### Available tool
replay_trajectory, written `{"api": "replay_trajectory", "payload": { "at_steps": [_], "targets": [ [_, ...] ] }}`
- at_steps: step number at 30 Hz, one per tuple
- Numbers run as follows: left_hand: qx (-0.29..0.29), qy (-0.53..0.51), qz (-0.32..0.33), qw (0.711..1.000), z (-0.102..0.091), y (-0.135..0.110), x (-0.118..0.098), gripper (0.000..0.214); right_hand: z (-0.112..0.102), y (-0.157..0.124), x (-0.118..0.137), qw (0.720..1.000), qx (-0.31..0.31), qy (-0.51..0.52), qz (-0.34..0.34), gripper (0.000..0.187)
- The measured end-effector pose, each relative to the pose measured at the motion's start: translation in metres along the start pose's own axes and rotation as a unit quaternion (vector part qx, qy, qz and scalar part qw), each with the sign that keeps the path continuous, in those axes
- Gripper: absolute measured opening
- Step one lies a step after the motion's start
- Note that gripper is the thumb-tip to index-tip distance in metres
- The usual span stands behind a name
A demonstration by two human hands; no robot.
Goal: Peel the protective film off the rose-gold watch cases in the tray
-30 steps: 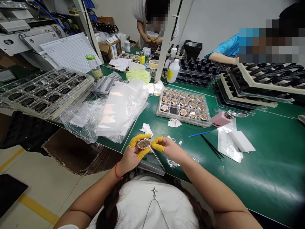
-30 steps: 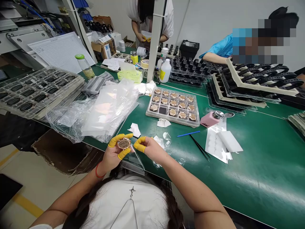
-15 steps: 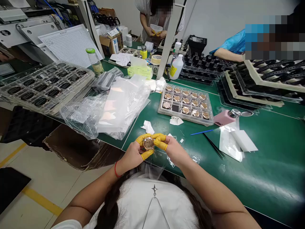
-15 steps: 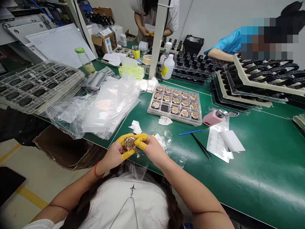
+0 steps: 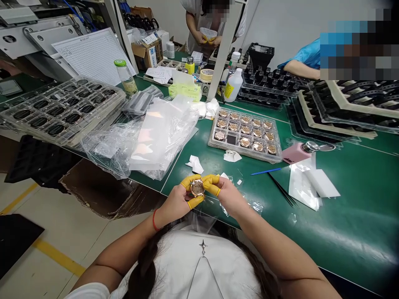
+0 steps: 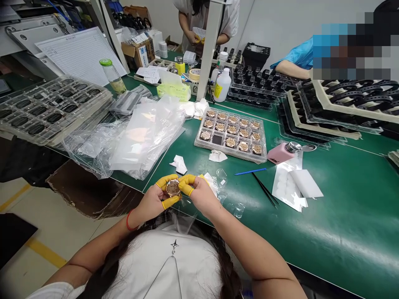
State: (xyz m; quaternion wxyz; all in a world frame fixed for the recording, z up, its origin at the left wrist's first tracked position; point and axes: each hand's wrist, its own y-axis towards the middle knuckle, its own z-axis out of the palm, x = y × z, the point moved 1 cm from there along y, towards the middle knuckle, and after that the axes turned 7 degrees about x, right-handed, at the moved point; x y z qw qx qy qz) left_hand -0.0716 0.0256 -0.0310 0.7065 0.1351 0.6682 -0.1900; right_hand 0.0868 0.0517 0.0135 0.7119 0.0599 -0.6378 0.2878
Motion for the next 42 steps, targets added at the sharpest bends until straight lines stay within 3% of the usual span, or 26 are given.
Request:
{"api": "replay_trajectory", "payload": {
  "at_steps": [8,12,14,16,19,20,22,27,30,32,34,36,40,42],
  "targets": [
    [-0.003,-0.006,-0.005,1.000,0.001,0.000,0.000,0.054,0.000,0.001,-0.007,0.999,-0.011,-0.044,-0.014,0.021],
    [-0.013,-0.033,-0.014,0.999,0.002,0.001,-0.001,0.053,-0.002,-0.002,-0.010,0.982,-0.028,-0.178,-0.055,0.015],
    [-0.023,-0.060,-0.034,0.997,0.003,-0.002,0.001,0.054,-0.007,-0.006,-0.009,0.939,-0.067,-0.323,-0.095,0.013],
    [-0.033,-0.101,-0.066,0.992,0.004,-0.009,0.005,0.057,-0.016,-0.010,-0.009,0.857,-0.109,-0.493,-0.102,0.018],
    [-0.026,-0.142,-0.127,0.981,0.006,-0.025,0.018,0.064,-0.032,-0.011,-0.019,0.707,-0.137,-0.694,0.009,0.023],
    [-0.019,-0.141,-0.147,0.979,0.006,-0.030,0.024,0.066,-0.038,-0.010,-0.024,0.671,-0.132,-0.728,0.052,0.023],
    [-0.010,-0.131,-0.170,0.977,0.008,-0.039,0.037,0.068,-0.046,-0.008,-0.035,0.641,-0.121,-0.752,0.095,0.024],
    [-0.031,-0.139,-0.138,0.980,0.011,-0.043,0.065,0.067,-0.052,-0.007,-0.054,0.668,-0.145,-0.730,0.010,0.014],
    [-0.037,-0.144,-0.125,0.981,0.013,-0.040,0.071,0.067,-0.045,-0.012,-0.053,0.731,-0.159,-0.655,-0.103,0.013],
    [-0.035,-0.146,-0.118,0.982,0.015,-0.039,0.071,0.069,-0.035,-0.017,-0.051,0.780,-0.129,-0.589,-0.168,0.015],
    [-0.035,-0.142,-0.110,0.983,0.015,-0.039,0.072,0.069,-0.019,-0.023,-0.050,0.807,-0.081,-0.549,-0.203,0.017],
    [-0.041,-0.124,-0.104,0.986,0.015,-0.039,0.074,0.067,-0.002,-0.028,-0.054,0.799,-0.037,-0.560,-0.215,0.018],
    [-0.057,-0.065,-0.097,0.991,0.014,-0.039,0.080,0.062,0.019,-0.024,-0.070,0.724,0.005,-0.665,-0.182,0.016],
    [-0.056,-0.044,-0.096,0.993,0.013,-0.039,0.082,0.061,0.020,-0.017,-0.073,0.706,0.004,-0.691,-0.153,0.015]
  ]
}}
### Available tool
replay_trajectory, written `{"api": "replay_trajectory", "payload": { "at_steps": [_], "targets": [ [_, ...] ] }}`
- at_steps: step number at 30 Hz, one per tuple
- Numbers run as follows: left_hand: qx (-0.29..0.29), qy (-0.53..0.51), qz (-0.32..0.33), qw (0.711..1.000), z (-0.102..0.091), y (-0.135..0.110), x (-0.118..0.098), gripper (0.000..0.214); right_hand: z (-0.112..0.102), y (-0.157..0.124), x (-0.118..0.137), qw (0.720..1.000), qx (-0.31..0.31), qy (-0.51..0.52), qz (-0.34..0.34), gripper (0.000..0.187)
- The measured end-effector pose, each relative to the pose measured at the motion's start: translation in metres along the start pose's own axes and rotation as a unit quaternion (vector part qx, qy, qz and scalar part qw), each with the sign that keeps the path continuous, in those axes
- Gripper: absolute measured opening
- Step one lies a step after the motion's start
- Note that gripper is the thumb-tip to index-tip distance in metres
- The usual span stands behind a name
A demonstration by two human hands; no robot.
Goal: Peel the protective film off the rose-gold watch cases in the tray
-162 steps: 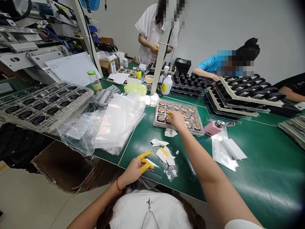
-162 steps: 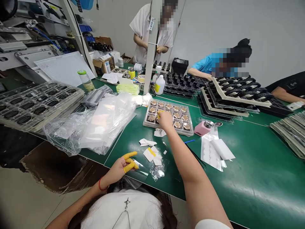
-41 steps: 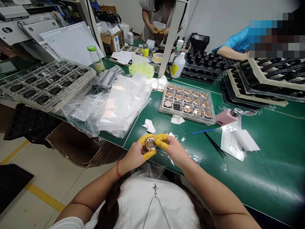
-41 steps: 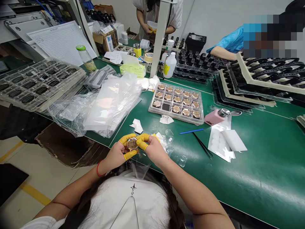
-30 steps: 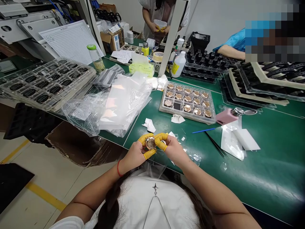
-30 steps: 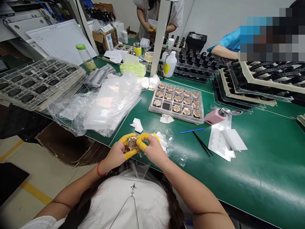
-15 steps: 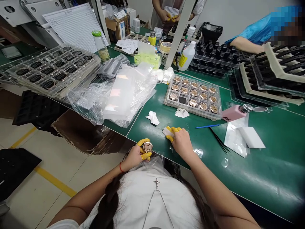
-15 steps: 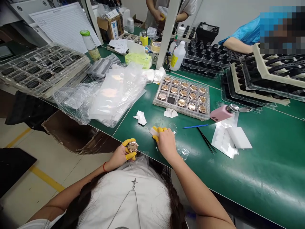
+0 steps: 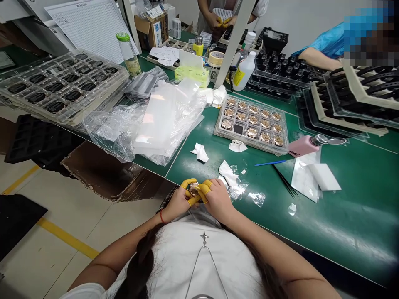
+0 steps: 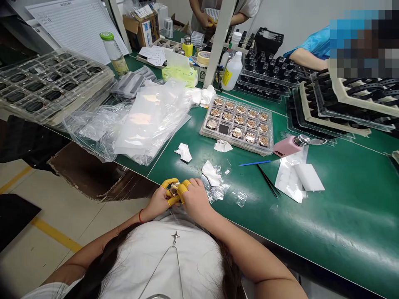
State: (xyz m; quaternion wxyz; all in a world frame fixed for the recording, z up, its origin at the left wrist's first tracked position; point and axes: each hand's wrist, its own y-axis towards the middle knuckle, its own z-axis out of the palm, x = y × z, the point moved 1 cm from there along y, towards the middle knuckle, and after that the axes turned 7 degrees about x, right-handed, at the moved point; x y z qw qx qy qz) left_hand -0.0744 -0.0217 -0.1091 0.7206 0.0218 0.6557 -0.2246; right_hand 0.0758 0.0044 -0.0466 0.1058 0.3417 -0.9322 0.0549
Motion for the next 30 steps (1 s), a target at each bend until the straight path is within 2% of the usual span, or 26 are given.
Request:
{"api": "replay_trajectory", "payload": {
  "at_steps": [3,8,12,16,20,23,27,30],
  "targets": [
    [0.003,0.012,-0.006,1.000,-0.001,0.000,-0.001,0.062,-0.002,0.014,-0.007,1.000,0.018,0.001,0.019,0.016],
    [0.022,-0.001,-0.012,1.000,-0.003,0.000,-0.005,0.065,-0.016,0.028,-0.019,0.999,0.048,0.001,0.014,0.022],
    [0.024,-0.010,-0.016,1.000,-0.003,0.001,-0.008,0.063,-0.022,0.029,-0.021,0.998,0.045,0.018,-0.051,0.027],
    [0.024,-0.016,-0.009,1.000,-0.004,0.001,-0.010,0.060,-0.020,0.021,-0.016,0.989,0.066,-0.034,-0.126,0.022],
    [0.027,-0.005,-0.006,1.000,-0.005,0.002,-0.010,0.062,-0.017,0.007,-0.014,0.983,0.060,-0.053,-0.163,0.026],
    [0.034,0.013,-0.004,0.999,-0.006,0.002,-0.011,0.062,-0.019,0.001,-0.018,0.985,0.061,-0.036,-0.158,0.027],
    [0.030,-0.014,-0.014,0.999,-0.004,0.001,-0.012,0.061,-0.022,0.006,-0.022,0.993,0.036,0.019,-0.109,0.030],
    [0.029,-0.022,-0.015,0.999,-0.004,0.001,-0.014,0.062,-0.020,0.011,-0.016,0.994,0.029,0.003,-0.106,0.033]
  ]
}}
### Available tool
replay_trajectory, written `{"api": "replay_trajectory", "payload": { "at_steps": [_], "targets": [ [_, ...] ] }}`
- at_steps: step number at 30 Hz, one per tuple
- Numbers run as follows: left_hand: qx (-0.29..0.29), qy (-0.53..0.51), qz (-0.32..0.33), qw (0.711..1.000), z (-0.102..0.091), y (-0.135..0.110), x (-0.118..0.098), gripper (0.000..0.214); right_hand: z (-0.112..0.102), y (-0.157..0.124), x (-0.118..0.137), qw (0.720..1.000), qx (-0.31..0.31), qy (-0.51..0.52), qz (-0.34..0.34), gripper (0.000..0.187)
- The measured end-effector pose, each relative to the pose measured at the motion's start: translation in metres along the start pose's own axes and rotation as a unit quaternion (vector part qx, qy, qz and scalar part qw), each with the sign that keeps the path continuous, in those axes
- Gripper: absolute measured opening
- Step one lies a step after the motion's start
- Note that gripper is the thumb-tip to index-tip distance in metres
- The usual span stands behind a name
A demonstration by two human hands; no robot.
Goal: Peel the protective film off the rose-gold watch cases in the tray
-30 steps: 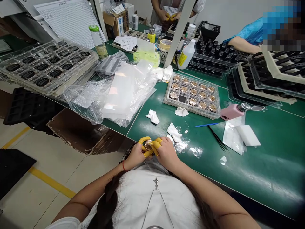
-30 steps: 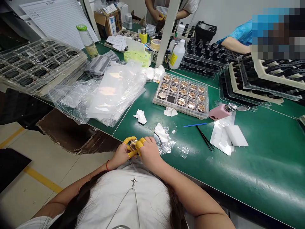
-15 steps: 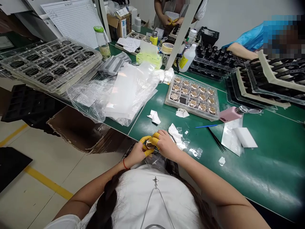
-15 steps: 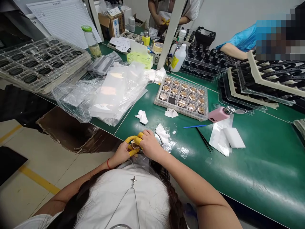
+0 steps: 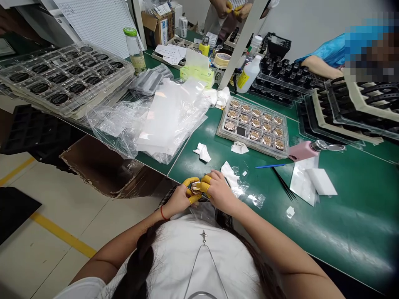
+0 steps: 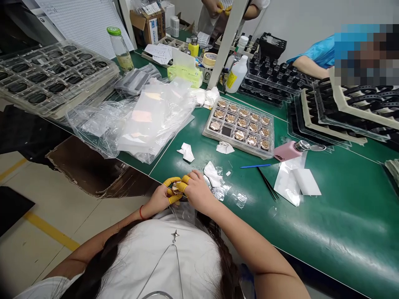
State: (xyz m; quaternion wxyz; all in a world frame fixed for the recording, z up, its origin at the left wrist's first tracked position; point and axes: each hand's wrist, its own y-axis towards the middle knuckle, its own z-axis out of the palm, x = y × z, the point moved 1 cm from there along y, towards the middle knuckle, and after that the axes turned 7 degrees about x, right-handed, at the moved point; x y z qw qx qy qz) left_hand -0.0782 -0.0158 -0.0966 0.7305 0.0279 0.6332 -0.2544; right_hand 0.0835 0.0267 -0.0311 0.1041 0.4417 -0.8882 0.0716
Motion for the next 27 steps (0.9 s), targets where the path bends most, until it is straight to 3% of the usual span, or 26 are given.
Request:
{"api": "replay_trajectory", "payload": {
  "at_steps": [3,6,9,11,13,16,18,21,24,27],
  "targets": [
    [-0.009,0.038,0.002,0.999,-0.001,0.000,-0.001,0.061,0.004,-0.003,0.008,0.999,0.031,-0.019,-0.021,0.027],
    [-0.004,0.026,-0.007,1.000,-0.001,0.000,0.000,0.063,0.007,-0.015,0.002,0.999,0.018,0.040,-0.003,0.025],
    [0.006,-0.020,-0.013,1.000,0.000,0.000,0.001,0.065,0.005,-0.026,-0.025,0.984,-0.060,0.113,0.122,0.029],
    [0.010,-0.038,-0.018,0.999,0.001,-0.001,0.002,0.067,0.003,-0.029,-0.045,0.967,-0.109,0.079,0.219,0.030],
    [0.014,-0.055,-0.023,0.998,0.001,-0.002,0.002,0.068,0.000,-0.028,-0.053,0.954,-0.141,0.027,0.262,0.028],
    [0.024,-0.086,-0.015,0.996,0.003,-0.004,0.001,0.066,0.002,-0.021,-0.033,0.956,-0.140,0.106,0.235,0.033],
    [0.034,-0.099,0.002,0.995,0.003,-0.005,-0.001,0.065,0.006,-0.013,-0.008,0.949,-0.069,0.245,0.187,0.047],
    [0.042,-0.090,0.040,0.994,-0.003,-0.007,-0.005,0.065,0.002,0.000,0.014,0.908,0.009,0.395,0.136,0.053],
    [0.043,-0.057,0.097,0.993,-0.018,-0.014,-0.013,0.072,-0.026,0.013,-0.017,0.887,-0.070,0.427,0.160,0.038],
    [-0.006,0.009,0.129,0.992,-0.044,-0.028,-0.026,0.066,-0.062,0.025,-0.095,0.873,-0.245,0.311,0.283,0.038]
  ]
}}
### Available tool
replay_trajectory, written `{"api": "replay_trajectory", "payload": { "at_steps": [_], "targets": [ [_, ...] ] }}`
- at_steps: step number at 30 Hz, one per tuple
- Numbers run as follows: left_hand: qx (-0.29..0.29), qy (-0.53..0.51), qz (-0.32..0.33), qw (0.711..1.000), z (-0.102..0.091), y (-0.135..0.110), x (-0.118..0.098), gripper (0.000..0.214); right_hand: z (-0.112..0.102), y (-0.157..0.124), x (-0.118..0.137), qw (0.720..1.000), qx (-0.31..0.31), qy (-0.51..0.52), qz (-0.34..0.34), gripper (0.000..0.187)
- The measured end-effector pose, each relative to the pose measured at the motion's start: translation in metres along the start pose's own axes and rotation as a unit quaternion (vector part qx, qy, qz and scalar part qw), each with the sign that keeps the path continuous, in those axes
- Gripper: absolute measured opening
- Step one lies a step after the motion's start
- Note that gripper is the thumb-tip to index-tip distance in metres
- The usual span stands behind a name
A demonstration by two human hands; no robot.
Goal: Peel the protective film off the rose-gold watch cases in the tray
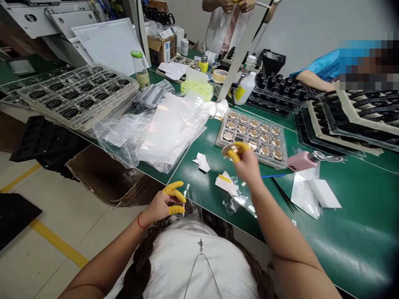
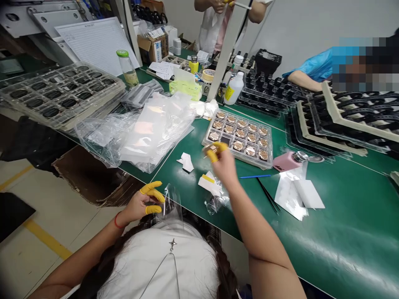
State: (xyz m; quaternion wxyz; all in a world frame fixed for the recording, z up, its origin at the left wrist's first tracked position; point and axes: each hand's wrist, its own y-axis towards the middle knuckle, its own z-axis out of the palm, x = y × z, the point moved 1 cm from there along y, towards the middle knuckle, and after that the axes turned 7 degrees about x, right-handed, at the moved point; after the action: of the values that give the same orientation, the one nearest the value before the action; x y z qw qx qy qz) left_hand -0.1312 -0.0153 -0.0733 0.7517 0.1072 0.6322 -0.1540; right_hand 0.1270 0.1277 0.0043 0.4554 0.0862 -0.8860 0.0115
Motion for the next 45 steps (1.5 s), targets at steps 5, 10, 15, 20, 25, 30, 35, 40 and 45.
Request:
{"api": "replay_trajectory", "payload": {
  "at_steps": [5,10,15,20,25,30,35,40,45],
  "targets": [
    [-0.396,0.092,0.071,0.911,-0.076,-0.036,-0.027,0.048,-0.041,0.079,-0.048,0.975,-0.122,-0.151,0.104,0.040],
    [-0.616,0.135,0.086,0.772,-0.176,-0.093,-0.026,0.044,-0.031,0.081,-0.054,0.958,-0.117,-0.253,0.060,0.043],
    [-0.669,0.176,0.010,0.722,-0.243,-0.118,0.003,0.041,0.007,0.072,-0.024,0.919,-0.078,-0.360,-0.143,0.037],
    [-0.576,0.217,-0.105,0.781,-0.256,-0.088,0.049,0.036,0.076,0.057,0.031,0.903,0.039,-0.315,-0.291,0.033],
    [-0.450,0.237,-0.164,0.845,-0.239,-0.060,0.086,0.023,0.149,0.047,0.078,0.856,0.161,-0.313,-0.379,0.047],
    [-0.416,0.238,-0.158,0.863,-0.233,-0.069,0.094,0.025,0.177,0.061,0.086,0.840,0.219,-0.357,-0.344,0.040],
    [-0.464,0.254,-0.105,0.842,-0.232,-0.079,0.071,0.037,0.176,0.072,0.090,0.866,0.224,-0.343,-0.288,0.039],
    [-0.531,0.308,-0.004,0.790,-0.209,-0.059,0.005,0.049,0.188,0.053,0.094,0.833,0.258,-0.364,-0.328,0.066],
    [-0.308,0.476,0.091,0.818,-0.160,0.002,-0.065,0.061,0.182,0.059,0.096,0.864,0.260,-0.327,-0.282,0.040]
  ]
}}
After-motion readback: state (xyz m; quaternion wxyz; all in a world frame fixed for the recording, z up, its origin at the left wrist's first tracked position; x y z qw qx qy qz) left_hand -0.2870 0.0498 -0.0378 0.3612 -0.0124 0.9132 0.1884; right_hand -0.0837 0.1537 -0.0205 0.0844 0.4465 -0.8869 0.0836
